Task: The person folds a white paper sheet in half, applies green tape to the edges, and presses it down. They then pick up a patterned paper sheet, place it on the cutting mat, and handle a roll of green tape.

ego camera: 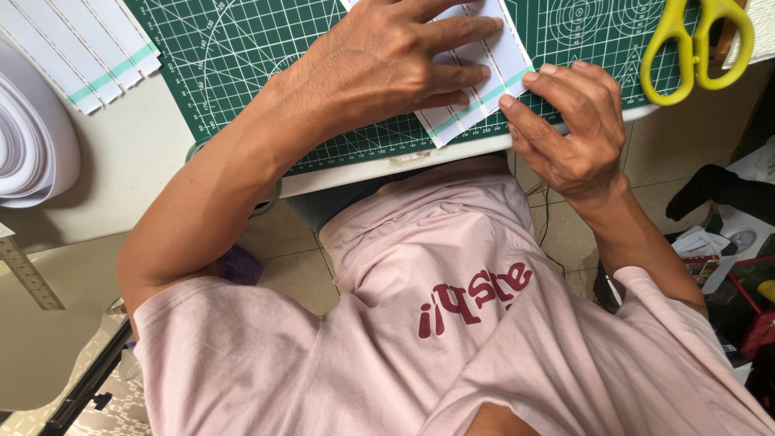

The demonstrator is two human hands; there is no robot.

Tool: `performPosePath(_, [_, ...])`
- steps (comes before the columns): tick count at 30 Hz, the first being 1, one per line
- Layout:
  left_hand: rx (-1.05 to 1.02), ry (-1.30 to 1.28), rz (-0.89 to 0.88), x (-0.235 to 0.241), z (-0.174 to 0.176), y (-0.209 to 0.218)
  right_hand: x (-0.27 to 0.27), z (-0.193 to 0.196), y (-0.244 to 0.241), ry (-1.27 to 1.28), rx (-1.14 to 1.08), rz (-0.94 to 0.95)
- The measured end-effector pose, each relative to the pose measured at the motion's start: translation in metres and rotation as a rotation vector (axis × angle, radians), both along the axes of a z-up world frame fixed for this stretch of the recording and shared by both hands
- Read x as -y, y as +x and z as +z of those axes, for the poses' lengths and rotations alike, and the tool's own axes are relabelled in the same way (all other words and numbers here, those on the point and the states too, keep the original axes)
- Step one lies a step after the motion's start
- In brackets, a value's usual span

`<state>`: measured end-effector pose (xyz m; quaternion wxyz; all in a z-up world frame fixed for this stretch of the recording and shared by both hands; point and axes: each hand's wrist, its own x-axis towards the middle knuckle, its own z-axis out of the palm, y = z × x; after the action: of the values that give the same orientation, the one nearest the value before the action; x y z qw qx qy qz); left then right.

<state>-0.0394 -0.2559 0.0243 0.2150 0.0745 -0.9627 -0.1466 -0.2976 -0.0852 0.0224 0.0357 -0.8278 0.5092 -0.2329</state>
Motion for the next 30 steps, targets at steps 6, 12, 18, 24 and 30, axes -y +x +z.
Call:
performPosePath(6, [-0.01,0.016,-0.01,0.0,0.0,0.002,0.0,0.0,0.0,0.003,0.009,0.001])
performPosePath(12, [-0.03,-0.001,-0.018,0.001,0.001,0.001,0.003,0.007,0.004,0.02,0.009,-0.005])
performPosePath(18, [-0.028,0.032,-0.029,0.002,0.004,0.003,0.007,0.014,0.009,0.035,-0.059,-0.046])
performPosePath(24, [-0.044,0.041,-0.043,0.003,0.004,0.003,0.011,0.023,0.014,0.059,-0.082,-0.015])
performPosePath(30, [-0.039,0.06,-0.037,0.003,0.004,0.003,0.025,0.056,0.02,0.131,-0.261,0.062])
